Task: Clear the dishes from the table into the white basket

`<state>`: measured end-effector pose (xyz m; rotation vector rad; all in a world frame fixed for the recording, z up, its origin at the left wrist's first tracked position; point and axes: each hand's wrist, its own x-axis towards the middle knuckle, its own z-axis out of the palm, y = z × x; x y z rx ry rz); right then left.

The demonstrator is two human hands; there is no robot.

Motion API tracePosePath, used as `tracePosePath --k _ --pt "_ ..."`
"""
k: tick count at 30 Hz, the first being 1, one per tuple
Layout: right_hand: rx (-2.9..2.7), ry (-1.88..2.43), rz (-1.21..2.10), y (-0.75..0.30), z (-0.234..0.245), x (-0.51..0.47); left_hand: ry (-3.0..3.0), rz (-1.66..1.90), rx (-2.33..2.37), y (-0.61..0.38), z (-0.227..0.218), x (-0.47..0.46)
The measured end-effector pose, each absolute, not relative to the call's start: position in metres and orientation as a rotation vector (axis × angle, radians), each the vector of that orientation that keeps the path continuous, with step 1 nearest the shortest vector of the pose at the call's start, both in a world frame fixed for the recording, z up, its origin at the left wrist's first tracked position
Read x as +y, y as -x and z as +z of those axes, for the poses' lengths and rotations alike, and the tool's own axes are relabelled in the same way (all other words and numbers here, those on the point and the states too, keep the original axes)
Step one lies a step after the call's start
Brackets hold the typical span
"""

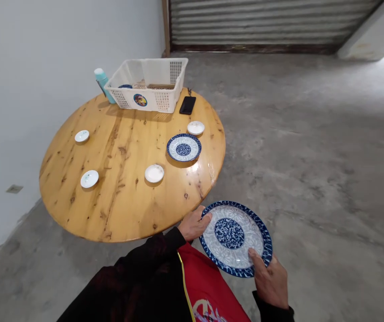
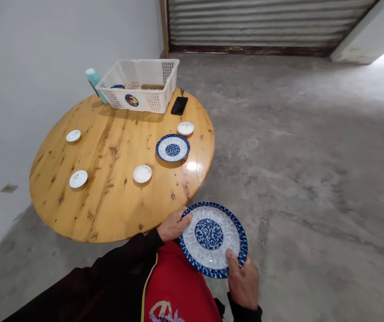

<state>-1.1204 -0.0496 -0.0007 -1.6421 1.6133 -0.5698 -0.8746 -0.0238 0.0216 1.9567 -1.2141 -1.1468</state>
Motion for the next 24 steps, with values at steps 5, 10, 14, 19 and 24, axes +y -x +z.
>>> tracePosePath --k 5,10,14,19,24 --pt "1.573 1.593 -0.474 1.082 0.009 -0.119 -2.022 -1.056 -1.043 0.851 0.022 -0.059" --pt "1.503 1.613 -0.416 1.041 0.012 -0.169 -2.082 -0.953 -0.939 0.826 0.023 -0.082" --pt "1.438 1.638 -0.350 1.013 0.016 -0.202 -2.184 -0.866 -0.922 0.807 0.029 -0.094" --pt "1.288 1.720 -0.313 0.975 0.023 -0.243 -2.233 -0.764 -0.800 0.784 0.036 -0.110" --pt "1.141 1.793 -0.301 0.932 0.024 -0.288 -2.307 -0.673 -0.671 0.764 0.041 -0.134"
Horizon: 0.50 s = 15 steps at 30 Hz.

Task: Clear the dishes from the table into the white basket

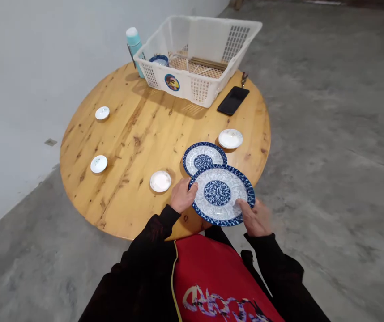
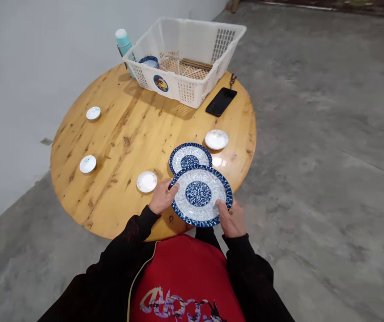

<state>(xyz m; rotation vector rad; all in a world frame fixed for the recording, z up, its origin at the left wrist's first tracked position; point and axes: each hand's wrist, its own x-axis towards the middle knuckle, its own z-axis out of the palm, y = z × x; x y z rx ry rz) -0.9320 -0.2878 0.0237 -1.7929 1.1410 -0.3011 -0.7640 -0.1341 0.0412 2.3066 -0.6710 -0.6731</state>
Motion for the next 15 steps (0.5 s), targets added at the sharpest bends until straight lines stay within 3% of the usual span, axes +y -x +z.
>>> tracePosePath --k 15 --pt "0.800 2.149 -0.025 0.846 -0.009 -0.389 -2.629 -0.672 -0.320 0.723 0.044 -0.196"
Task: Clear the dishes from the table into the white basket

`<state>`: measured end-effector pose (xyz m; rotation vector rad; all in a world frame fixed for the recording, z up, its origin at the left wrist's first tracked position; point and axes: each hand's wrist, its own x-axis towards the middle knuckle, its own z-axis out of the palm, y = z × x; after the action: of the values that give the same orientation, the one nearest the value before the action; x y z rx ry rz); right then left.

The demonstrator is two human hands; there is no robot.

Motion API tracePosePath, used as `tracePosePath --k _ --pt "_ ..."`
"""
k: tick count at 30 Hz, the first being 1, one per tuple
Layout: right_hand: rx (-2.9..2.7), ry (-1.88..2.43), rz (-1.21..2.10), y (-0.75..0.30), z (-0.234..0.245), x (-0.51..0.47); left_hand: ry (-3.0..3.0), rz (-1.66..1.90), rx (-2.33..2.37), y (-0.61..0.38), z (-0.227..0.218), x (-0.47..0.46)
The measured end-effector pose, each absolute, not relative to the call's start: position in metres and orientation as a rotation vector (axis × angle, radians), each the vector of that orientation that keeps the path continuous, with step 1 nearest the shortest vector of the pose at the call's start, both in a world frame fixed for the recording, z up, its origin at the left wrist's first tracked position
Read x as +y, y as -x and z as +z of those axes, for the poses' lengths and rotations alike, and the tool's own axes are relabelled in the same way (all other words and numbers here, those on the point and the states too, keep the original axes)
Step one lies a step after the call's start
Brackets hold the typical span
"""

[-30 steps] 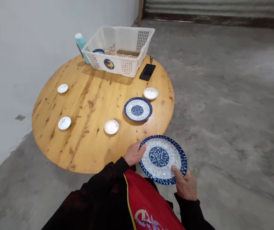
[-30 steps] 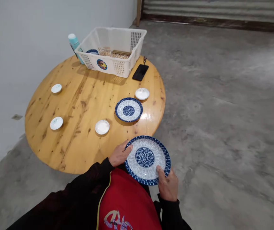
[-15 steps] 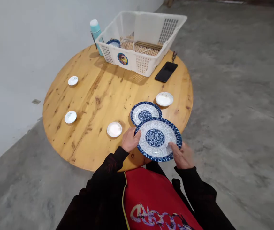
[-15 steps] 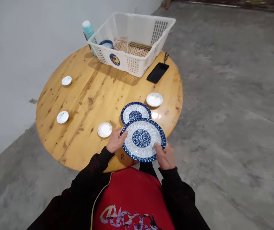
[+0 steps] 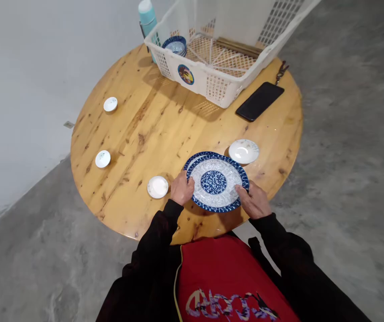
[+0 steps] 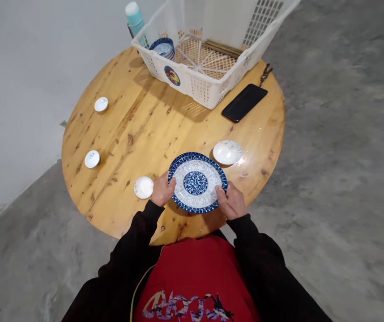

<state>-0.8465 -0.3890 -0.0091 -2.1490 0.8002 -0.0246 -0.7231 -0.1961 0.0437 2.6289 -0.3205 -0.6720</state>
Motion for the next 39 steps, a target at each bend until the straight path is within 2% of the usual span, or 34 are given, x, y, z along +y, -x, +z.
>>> tracePosePath --k 14,39 --pt "0.578 2.607 0.486 0.810 -0.017 -0.397 -2.780 -0.719 -0.249 0.700 0.035 -0.202" --pt "0.561 2.686 0.593 0.803 -0.012 -0.397 -2.961 -0.599 -0.309 0.702 0.031 -0.212"
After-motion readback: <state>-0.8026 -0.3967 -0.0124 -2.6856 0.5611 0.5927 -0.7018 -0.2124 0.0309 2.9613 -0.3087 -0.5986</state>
